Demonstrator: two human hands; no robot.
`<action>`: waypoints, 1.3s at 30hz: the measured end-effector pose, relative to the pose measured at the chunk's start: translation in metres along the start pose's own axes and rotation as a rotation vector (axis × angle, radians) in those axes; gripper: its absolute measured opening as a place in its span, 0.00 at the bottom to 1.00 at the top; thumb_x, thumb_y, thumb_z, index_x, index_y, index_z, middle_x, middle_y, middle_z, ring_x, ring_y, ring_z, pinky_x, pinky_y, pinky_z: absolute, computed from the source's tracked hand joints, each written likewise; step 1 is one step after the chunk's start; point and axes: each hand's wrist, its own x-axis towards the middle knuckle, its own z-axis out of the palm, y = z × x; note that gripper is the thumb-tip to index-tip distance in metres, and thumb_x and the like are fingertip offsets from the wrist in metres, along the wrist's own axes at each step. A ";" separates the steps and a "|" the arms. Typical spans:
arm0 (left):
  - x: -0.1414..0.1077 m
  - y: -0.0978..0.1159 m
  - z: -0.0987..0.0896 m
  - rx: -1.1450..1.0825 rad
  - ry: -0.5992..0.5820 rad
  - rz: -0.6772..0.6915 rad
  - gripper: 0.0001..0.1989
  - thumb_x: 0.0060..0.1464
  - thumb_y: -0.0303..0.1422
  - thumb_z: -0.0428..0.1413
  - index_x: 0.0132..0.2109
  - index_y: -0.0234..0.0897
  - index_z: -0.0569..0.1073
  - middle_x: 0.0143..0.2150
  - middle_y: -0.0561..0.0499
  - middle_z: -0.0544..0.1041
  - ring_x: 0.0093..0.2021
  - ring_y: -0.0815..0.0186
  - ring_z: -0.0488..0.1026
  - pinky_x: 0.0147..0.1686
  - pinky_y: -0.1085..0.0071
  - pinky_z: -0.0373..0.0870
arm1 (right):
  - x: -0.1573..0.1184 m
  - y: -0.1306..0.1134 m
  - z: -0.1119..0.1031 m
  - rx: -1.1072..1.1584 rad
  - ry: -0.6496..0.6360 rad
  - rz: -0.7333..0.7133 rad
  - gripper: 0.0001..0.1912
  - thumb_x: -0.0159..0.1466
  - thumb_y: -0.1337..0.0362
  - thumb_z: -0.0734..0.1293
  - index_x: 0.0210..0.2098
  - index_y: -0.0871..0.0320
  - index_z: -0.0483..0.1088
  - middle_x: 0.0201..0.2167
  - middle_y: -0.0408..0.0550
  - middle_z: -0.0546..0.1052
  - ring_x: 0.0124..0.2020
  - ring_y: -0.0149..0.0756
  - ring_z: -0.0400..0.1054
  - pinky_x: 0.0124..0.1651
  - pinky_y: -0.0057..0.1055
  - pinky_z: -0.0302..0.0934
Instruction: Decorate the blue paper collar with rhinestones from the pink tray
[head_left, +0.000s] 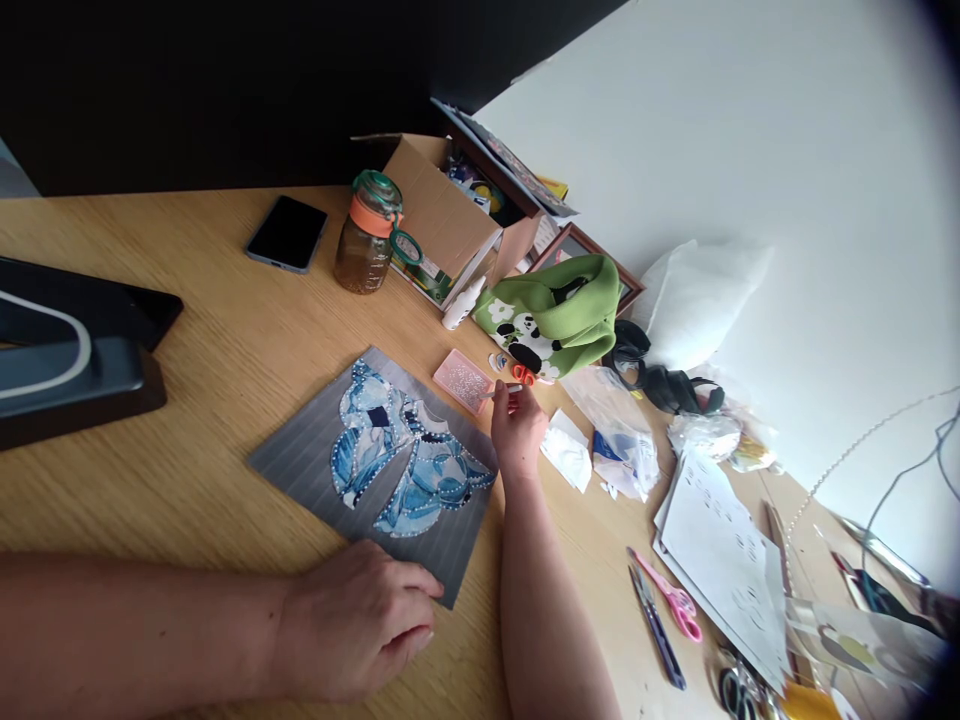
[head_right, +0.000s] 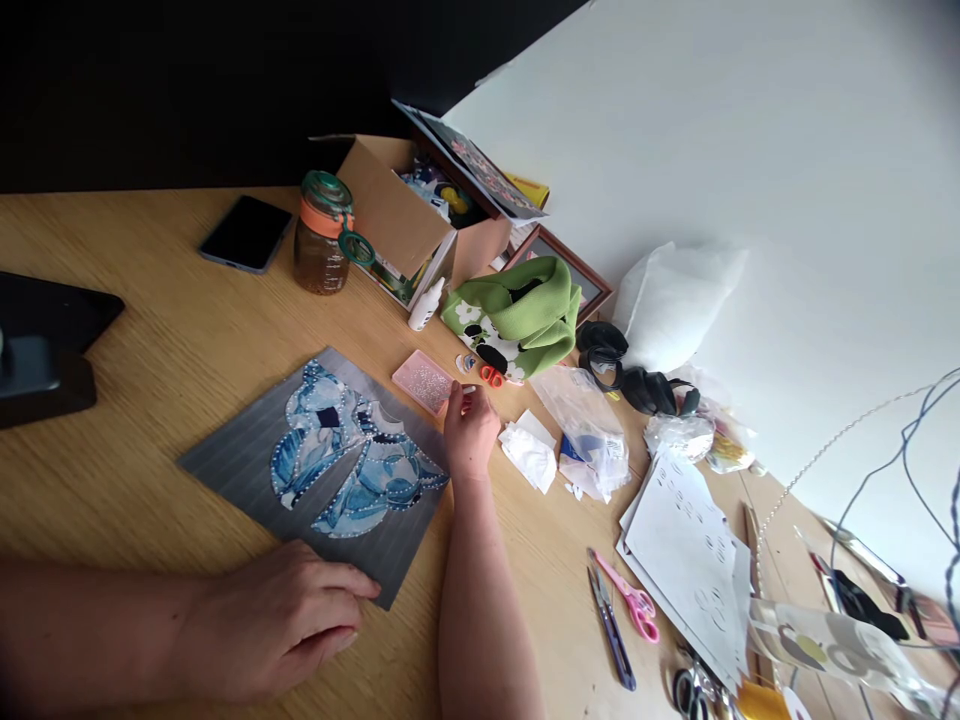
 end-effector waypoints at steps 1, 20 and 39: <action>0.000 0.000 0.000 0.000 0.000 0.001 0.08 0.59 0.30 0.51 0.32 0.41 0.71 0.48 0.58 0.80 0.39 0.65 0.80 0.34 0.67 0.71 | 0.000 0.000 0.000 0.000 0.000 -0.006 0.18 0.67 0.50 0.59 0.28 0.56 0.68 0.25 0.49 0.79 0.26 0.38 0.73 0.32 0.29 0.59; 0.001 0.004 -0.004 0.023 -0.041 -0.018 0.06 0.58 0.27 0.55 0.33 0.40 0.73 0.49 0.59 0.80 0.39 0.66 0.80 0.36 0.70 0.69 | -0.001 0.001 0.002 0.004 -0.015 -0.021 0.19 0.67 0.50 0.59 0.28 0.56 0.68 0.25 0.49 0.79 0.27 0.38 0.73 0.33 0.30 0.59; 0.002 0.004 -0.009 -0.026 -0.132 -0.052 0.09 0.61 0.27 0.52 0.32 0.38 0.73 0.50 0.55 0.80 0.45 0.62 0.80 0.42 0.72 0.73 | -0.041 -0.006 -0.056 0.272 0.060 0.178 0.20 0.64 0.47 0.64 0.28 0.57 0.70 0.22 0.47 0.79 0.27 0.38 0.75 0.33 0.31 0.64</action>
